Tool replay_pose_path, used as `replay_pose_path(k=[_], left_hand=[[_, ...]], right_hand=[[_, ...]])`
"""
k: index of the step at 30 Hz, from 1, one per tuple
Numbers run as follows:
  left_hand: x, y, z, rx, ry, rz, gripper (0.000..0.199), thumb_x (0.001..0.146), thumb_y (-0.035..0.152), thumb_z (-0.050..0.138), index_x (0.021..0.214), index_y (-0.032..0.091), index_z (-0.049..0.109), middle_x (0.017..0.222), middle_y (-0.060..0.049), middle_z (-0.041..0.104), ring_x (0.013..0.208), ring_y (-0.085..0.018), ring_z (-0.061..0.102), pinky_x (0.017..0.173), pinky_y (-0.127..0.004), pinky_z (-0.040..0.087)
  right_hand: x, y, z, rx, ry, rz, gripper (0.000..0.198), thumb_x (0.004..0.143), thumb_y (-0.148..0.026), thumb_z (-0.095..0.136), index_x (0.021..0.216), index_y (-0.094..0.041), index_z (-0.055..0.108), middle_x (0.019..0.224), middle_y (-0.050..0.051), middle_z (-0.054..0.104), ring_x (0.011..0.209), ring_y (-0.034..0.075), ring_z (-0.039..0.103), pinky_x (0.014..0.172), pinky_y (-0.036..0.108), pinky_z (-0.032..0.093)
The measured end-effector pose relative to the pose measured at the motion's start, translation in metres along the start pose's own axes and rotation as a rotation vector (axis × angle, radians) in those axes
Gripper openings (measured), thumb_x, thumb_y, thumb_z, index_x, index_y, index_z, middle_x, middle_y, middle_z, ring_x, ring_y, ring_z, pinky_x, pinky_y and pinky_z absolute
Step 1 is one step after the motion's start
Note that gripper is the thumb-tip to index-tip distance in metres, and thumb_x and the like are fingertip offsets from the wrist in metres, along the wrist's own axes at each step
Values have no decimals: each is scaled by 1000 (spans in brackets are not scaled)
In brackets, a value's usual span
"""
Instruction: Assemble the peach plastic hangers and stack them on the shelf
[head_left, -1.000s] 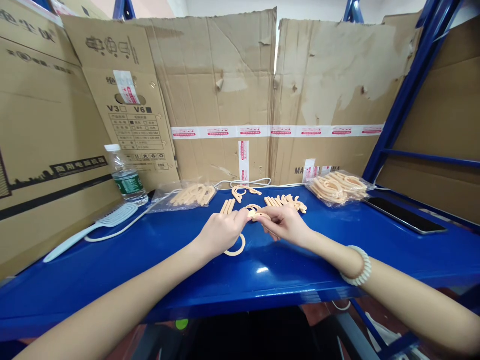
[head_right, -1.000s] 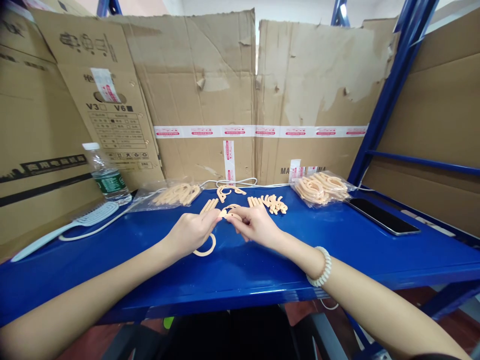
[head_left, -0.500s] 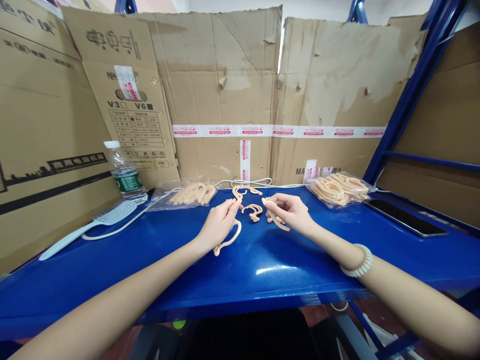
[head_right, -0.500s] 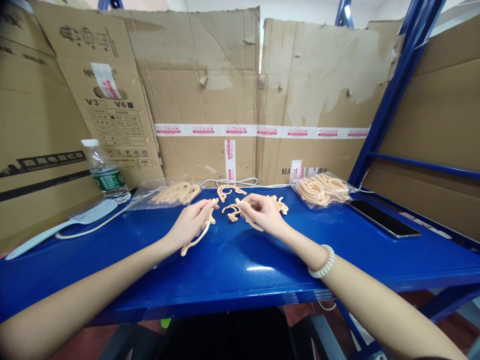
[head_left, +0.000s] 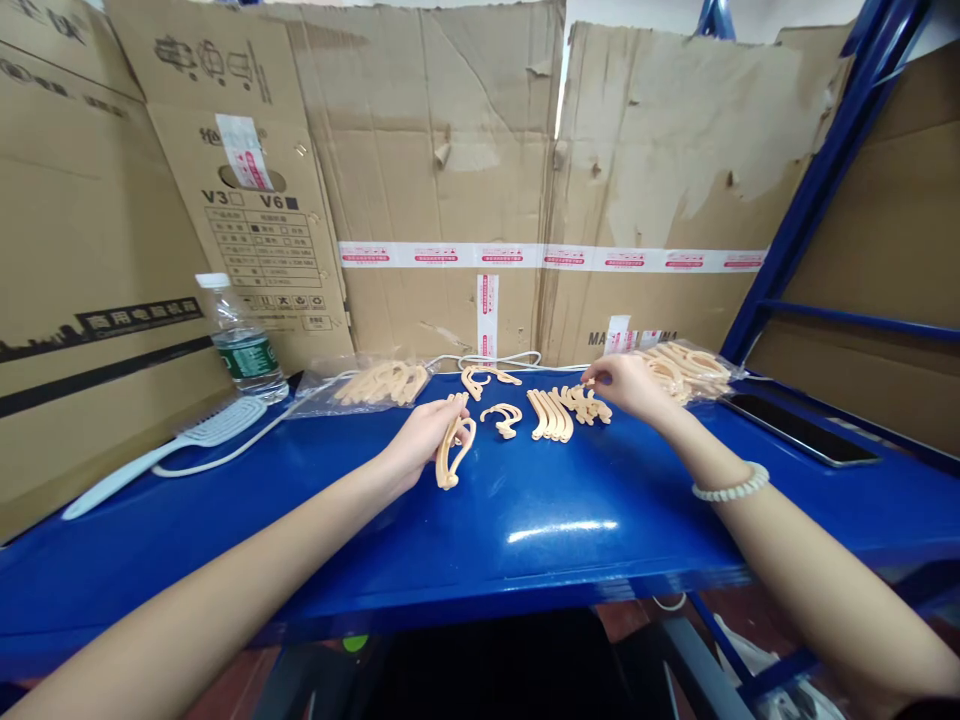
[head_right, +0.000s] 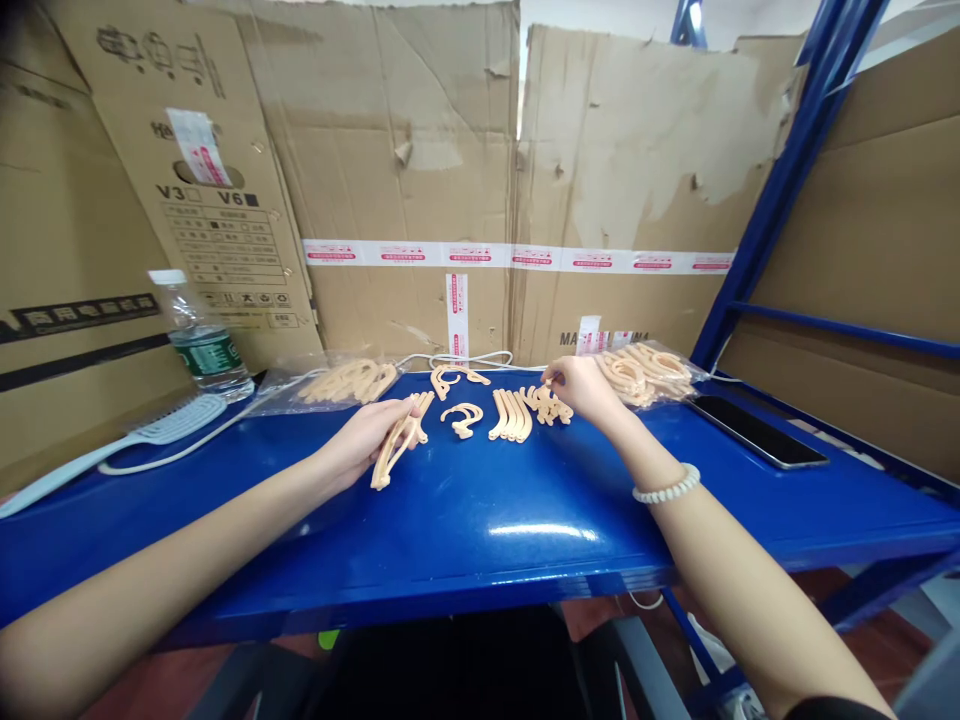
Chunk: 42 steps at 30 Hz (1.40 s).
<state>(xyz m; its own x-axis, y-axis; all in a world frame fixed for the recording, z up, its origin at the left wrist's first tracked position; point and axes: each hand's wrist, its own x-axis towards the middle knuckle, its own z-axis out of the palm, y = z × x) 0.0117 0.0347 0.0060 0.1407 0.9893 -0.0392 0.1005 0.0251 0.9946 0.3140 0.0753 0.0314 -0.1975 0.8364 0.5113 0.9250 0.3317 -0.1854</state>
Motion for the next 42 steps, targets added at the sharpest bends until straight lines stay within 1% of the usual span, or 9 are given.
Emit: replay_pose_path(k=[4, 10, 14, 17, 21, 32, 36, 40, 42], left_hand=[[0, 2, -1, -91, -24, -34, 21, 91, 35, 47, 83, 16, 49, 56, -4, 64, 33, -4, 31, 34, -14, 15], [0, 2, 1, -194, -21, -18, 18, 94, 29, 44, 82, 17, 47, 59, -4, 64, 37, -6, 42, 36, -13, 27], [-3, 3, 2, -220, -26, 16, 17, 93, 29, 45, 81, 17, 47, 63, -6, 66, 44, -9, 51, 38, -15, 34], [-6, 5, 4, -206, -6, 35, 17, 94, 28, 44, 81, 17, 47, 63, -6, 66, 45, -10, 53, 39, -15, 36], [-6, 4, 4, -216, -1, 48, 16, 94, 27, 44, 83, 17, 49, 63, -5, 66, 45, -9, 52, 40, -16, 37], [-6, 3, 6, -248, 2, 63, 11, 92, 27, 46, 90, 16, 47, 71, -7, 65, 46, -9, 50, 41, -17, 39], [-9, 5, 6, -173, 166, 326, 23, 85, 25, 55, 104, 18, 45, 98, -8, 62, 49, -6, 50, 50, -23, 49], [-20, 8, 0, 380, 309, 869, 35, 80, 22, 60, 114, 21, 49, 126, -11, 48, 72, -11, 58, 58, -25, 53], [-27, 7, 0, 685, 253, 1114, 35, 82, 17, 58, 115, 23, 53, 130, -10, 47, 89, -17, 60, 71, -29, 54]], right_hand=[[3, 9, 9, -103, -165, -16, 31, 67, 1, 51, 81, -13, 75, 79, 7, 74, 73, 19, 68, 66, 23, 48], [0, 15, 11, -134, -216, -131, 46, 58, 11, 46, 85, -15, 73, 90, 7, 73, 87, 21, 66, 77, 27, 48], [-17, -31, 10, 98, 92, -426, 39, 72, 2, 48, 101, -16, 67, 100, 10, 67, 98, 24, 58, 86, 39, 48], [-36, -77, 8, 297, 128, -704, 31, 83, -11, 49, 111, -18, 61, 110, 11, 62, 104, 22, 55, 90, 40, 47], [-51, -103, 12, 237, 64, -904, 29, 86, -23, 52, 113, -17, 59, 114, 12, 62, 108, 25, 50, 92, 43, 44], [-49, -101, 20, 38, 52, -931, 22, 96, -32, 46, 99, -18, 63, 102, 8, 65, 109, 23, 48, 95, 40, 35], [-47, -97, 22, 32, 108, -902, 21, 96, -33, 46, 92, -18, 61, 91, 6, 65, 98, 20, 54, 99, 41, 31], [-46, -94, 23, 46, 155, -803, 21, 95, -33, 47, 90, -17, 60, 86, 4, 64, 81, 16, 56, 96, 40, 32], [-47, -94, 23, 57, 181, -769, 20, 94, -33, 48, 88, -17, 59, 82, 4, 64, 77, 16, 55, 92, 39, 33]])
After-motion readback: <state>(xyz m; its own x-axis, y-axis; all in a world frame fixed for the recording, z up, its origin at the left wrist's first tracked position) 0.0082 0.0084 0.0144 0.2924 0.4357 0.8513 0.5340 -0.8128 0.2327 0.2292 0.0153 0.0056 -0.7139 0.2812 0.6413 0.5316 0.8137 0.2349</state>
